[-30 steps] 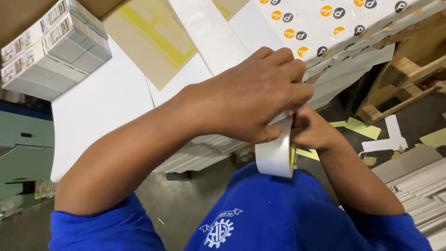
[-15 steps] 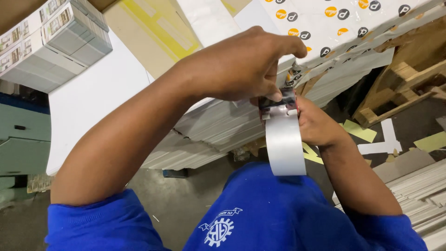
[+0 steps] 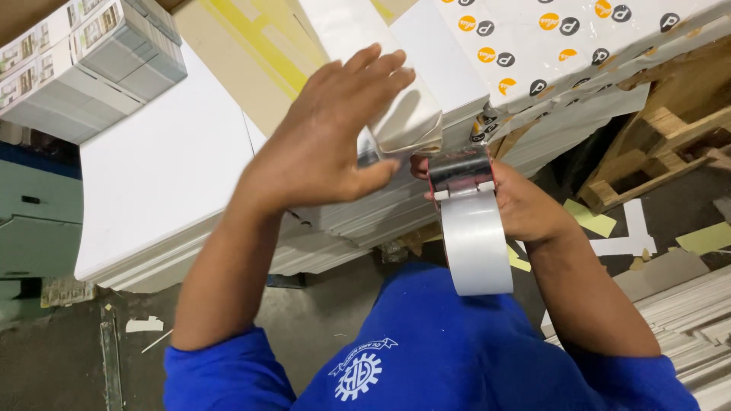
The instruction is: The person wraps stacks of printed material in white paper, folding the edges around the stack and securing the paper with adhesive tape from a handheld dispenser.
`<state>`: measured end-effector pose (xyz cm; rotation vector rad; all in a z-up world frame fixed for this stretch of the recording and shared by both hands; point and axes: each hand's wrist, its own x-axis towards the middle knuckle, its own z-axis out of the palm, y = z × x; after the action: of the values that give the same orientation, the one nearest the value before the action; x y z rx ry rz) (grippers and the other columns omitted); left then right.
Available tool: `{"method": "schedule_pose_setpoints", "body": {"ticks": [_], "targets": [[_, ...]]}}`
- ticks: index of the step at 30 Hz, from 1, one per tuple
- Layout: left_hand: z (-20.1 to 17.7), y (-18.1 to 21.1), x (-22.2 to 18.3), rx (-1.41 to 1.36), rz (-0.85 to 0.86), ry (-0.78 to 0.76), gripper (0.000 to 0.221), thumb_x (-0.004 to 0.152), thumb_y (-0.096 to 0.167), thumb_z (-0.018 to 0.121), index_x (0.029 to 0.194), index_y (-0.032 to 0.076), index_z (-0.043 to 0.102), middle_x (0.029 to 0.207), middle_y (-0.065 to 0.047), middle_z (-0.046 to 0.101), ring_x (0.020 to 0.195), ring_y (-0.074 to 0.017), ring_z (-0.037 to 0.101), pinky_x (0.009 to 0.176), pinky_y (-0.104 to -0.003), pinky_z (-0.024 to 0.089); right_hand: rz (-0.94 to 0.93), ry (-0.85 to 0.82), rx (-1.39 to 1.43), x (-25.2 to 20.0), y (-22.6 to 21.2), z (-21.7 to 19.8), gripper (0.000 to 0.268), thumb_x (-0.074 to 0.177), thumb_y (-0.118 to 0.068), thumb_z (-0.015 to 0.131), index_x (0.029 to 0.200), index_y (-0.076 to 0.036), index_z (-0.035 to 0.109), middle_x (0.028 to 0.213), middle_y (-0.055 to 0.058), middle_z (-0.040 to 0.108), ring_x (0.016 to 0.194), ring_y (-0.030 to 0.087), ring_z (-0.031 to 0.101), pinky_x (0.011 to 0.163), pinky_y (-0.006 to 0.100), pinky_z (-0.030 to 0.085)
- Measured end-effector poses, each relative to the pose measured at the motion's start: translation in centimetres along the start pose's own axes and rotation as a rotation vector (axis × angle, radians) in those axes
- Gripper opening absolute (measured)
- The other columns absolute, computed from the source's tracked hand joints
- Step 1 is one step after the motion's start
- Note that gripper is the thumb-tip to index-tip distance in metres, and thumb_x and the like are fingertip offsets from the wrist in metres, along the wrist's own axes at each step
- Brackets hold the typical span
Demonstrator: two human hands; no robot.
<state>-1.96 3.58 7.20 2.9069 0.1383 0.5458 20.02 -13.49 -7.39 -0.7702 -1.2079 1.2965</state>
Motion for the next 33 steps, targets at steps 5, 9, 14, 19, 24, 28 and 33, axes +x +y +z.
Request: {"method": "schedule_pose_setpoints", "body": {"ticks": [5,9,14,19,24,28,33], "targets": [[3.9,2.7,-1.1,0.173,-0.215,0.031,0.112,0.058,0.04,0.094,0.153,0.008,0.044,0.162,-0.021,0.035,0.151,-0.0406,0.027,0.118,-0.066,0.02,0.068,0.023,0.052,-0.3,-0.8,0.1,0.073,0.084,-0.01,0.079,0.15,-0.001,0.047,0.155,0.019,0.054,0.133,0.027,0.062,0.109,0.042,0.052],[7.9,1.8,-2.2,0.333,-0.25,0.23,0.1,0.079,0.052,0.093,0.155,0.007,0.045,0.166,-0.016,0.035,0.158,-0.0352,0.027,0.127,-0.069,0.02,0.113,0.125,0.163,-0.6,-1.1,0.4,0.072,0.086,-0.008,0.077,0.152,0.005,0.049,0.154,0.021,0.055,0.129,0.028,0.061,0.107,0.044,0.051],[8.9,1.5,-2.3,0.307,-0.245,0.261,0.096,0.083,0.042,0.095,0.156,0.006,0.045,0.169,-0.015,0.034,0.16,-0.0355,0.027,0.129,-0.066,0.022,0.068,0.131,0.183,-1.0,-0.7,-0.1,0.062,0.092,-0.011,0.074,0.148,0.006,0.052,0.15,0.022,0.061,0.129,0.03,0.066,0.104,0.043,0.057],[9.0,1.3,-2.5,0.209,-0.222,0.284,0.095,0.08,0.027,0.094,0.157,0.007,0.043,0.169,-0.014,0.033,0.16,-0.036,0.026,0.129,-0.064,0.026,0.302,0.296,0.301,-3.5,3.3,-1.1,0.049,0.092,-0.011,0.072,0.137,0.002,0.058,0.114,0.025,0.072,0.101,0.034,0.075,0.086,0.048,0.065],[9.7,0.8,-2.7,0.206,-0.224,0.308,0.097,0.084,0.027,0.096,0.162,0.014,0.04,0.172,-0.008,0.031,0.163,-0.0314,0.025,0.129,-0.059,0.027,0.474,0.361,0.475,-2.8,5.5,0.3,0.042,0.094,-0.02,0.067,0.133,-0.004,0.058,0.1,0.025,0.075,0.083,0.035,0.076,0.071,0.048,0.066],[9.6,1.0,-2.9,0.202,-0.234,0.301,0.095,0.085,0.027,0.097,0.159,0.014,0.039,0.168,-0.007,0.03,0.159,-0.0285,0.024,0.13,-0.058,0.027,0.509,0.352,0.328,-2.4,6.2,0.7,0.041,0.094,-0.015,0.064,0.132,-0.003,0.055,0.102,0.02,0.071,0.088,0.034,0.078,0.069,0.049,0.066],[9.8,1.0,-2.7,0.212,-0.268,0.28,0.095,0.086,0.032,0.097,0.161,0.018,0.041,0.171,-0.006,0.033,0.162,-0.0295,0.025,0.135,-0.059,0.027,0.579,0.259,0.605,-1.9,8.0,-0.9,0.046,0.105,-0.038,0.053,0.128,0.002,0.058,0.097,0.029,0.073,0.076,0.038,0.077,0.061,0.046,0.066]]}}
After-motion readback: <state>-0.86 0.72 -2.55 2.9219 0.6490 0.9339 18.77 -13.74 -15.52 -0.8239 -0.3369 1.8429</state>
